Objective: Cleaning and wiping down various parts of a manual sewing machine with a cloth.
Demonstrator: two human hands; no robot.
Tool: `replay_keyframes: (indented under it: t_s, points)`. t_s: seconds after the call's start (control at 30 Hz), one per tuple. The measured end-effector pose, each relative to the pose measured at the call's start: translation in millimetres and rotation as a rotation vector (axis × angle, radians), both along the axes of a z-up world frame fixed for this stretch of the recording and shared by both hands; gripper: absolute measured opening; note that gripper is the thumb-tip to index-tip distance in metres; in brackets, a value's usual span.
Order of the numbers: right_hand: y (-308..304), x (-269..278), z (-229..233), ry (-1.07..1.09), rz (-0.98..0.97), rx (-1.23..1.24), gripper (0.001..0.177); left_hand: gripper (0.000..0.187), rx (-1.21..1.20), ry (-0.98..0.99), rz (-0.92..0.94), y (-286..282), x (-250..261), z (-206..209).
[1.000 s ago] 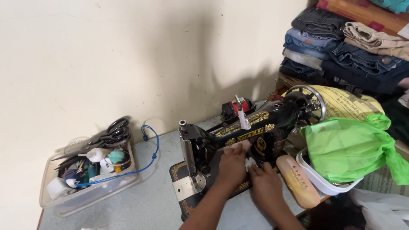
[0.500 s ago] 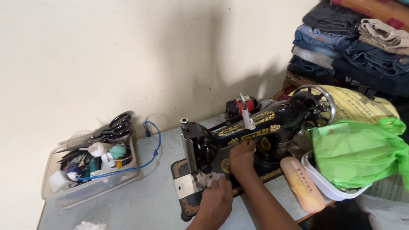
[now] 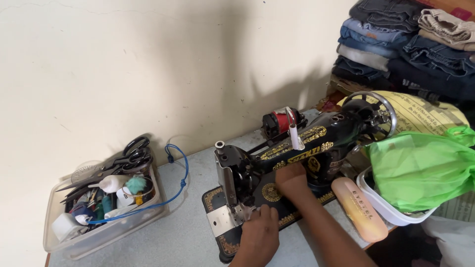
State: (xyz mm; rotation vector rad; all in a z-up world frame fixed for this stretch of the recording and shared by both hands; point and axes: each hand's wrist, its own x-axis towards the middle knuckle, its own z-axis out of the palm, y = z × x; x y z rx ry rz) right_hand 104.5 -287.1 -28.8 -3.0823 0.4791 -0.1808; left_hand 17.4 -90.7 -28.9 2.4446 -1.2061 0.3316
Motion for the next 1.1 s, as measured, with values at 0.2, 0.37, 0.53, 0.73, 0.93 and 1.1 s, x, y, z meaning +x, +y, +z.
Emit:
replay_keyframes:
  t_s: [0.2, 0.37, 0.53, 0.73, 0.93, 1.1]
  points:
    - [-44, 53, -81, -0.536, 0.214, 0.012, 0.021, 0.014, 0.008, 0.068, 0.039, 1, -5, 13]
    - [10, 27, -71, -0.172, 0.359, -0.040, 0.017, 0.017, 0.054, -0.013, 0.048, -3, -17, 14]
    - [33, -49, 22, -0.307, 0.760, 0.329, 0.030, 0.018, 0.076, 0.086, 0.023, 6, -18, 22]
    - [20, -101, 27, -0.458, 0.634, 0.324, 0.046, 0.026, -0.140, -0.039, 0.006, 10, -11, 3]
    - [22, -124, 32, -0.566, 0.284, 0.684, 0.036, 0.024, -0.268, 0.136, 0.075, -7, -10, 31]
    - [20, -128, 47, -0.446, -0.042, 1.307, 0.039, 0.026, -0.516, 0.142, 0.029, -52, 0, 57]
